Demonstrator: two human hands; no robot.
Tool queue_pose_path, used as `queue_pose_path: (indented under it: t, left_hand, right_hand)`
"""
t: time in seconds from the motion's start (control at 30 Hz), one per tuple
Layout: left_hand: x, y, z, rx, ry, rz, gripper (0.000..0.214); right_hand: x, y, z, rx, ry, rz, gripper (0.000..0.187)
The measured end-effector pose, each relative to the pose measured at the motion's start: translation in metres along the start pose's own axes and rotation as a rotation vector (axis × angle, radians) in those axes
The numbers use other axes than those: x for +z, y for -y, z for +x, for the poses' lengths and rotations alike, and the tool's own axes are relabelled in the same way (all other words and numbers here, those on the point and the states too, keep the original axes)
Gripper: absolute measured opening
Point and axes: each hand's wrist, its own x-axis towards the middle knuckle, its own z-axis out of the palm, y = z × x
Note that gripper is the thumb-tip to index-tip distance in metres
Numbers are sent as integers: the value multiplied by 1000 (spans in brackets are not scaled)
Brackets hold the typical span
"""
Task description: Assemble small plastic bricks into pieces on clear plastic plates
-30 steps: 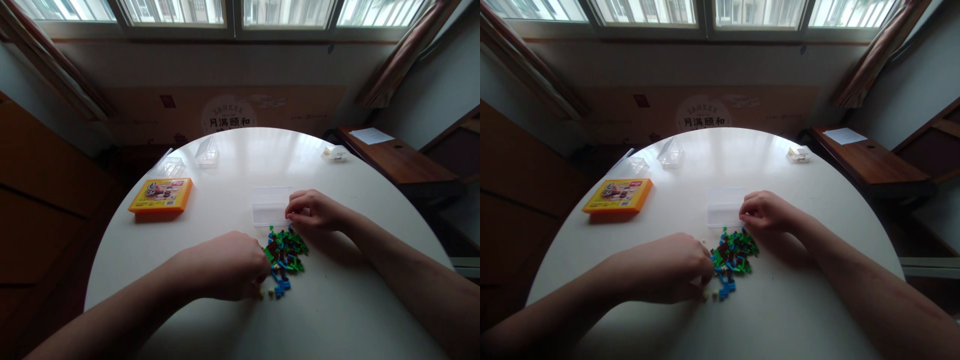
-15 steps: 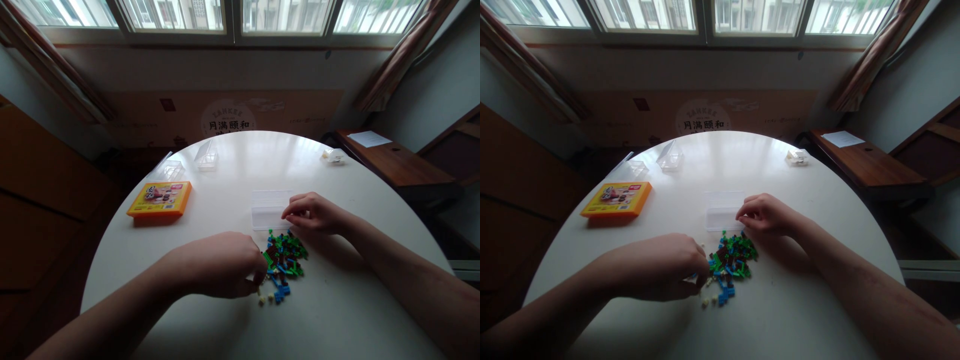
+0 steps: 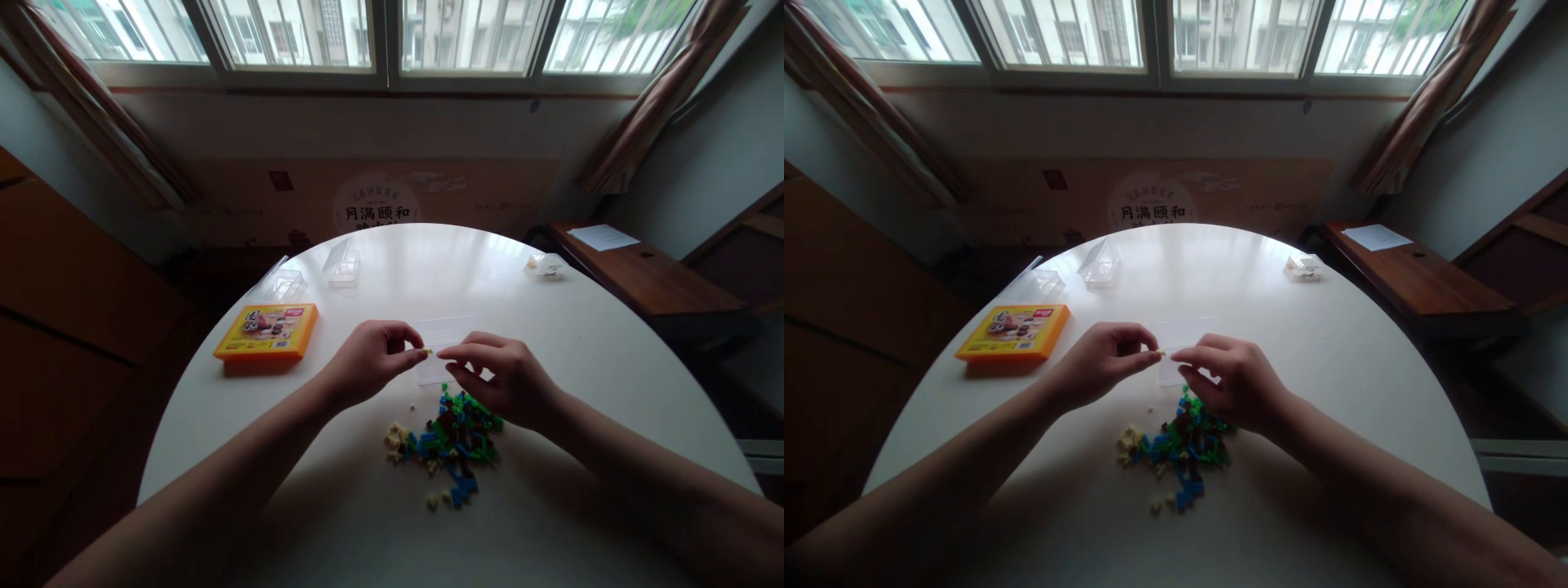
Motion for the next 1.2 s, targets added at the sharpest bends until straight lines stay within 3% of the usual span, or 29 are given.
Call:
queue_pose_path:
  t: [0.17, 0.37, 0.53, 0.7, 0.8, 0.9, 0.97, 1.1, 1.2]
  left_hand:
    - [9, -5, -4, 98, -102, 167, 12]
    - [16, -5, -6, 211, -122, 212, 9]
    - [17, 2, -7, 283, -157, 304, 7]
    - [14, 13, -5, 272, -236, 535, 37]
    - [12, 21, 0, 204, -163, 571, 61]
    - [11, 30, 4, 169, -85, 572, 72]
    - [10, 34, 6, 183, -80, 560, 68]
    - [11, 40, 9, 262, -139, 538, 39]
    - [12, 44, 10, 304, -116, 475, 38]
  right_hand:
    - [10, 1, 0, 8, -105, 94, 24]
    - [13, -4, 2, -56, -107, 109, 18]
    - [10, -6, 3, -28, -103, 71, 15]
    - [10, -19, 3, 102, -70, 57, 14]
    - [12, -25, 3, 149, -32, 63, 13]
    - [14, -27, 3, 134, 17, 36, 15]
    - [14, -28, 4, 119, 39, 28, 16]
    - [11, -29, 6, 83, 85, 48, 15]
    - [8, -30, 7, 62, 135, 68, 13]
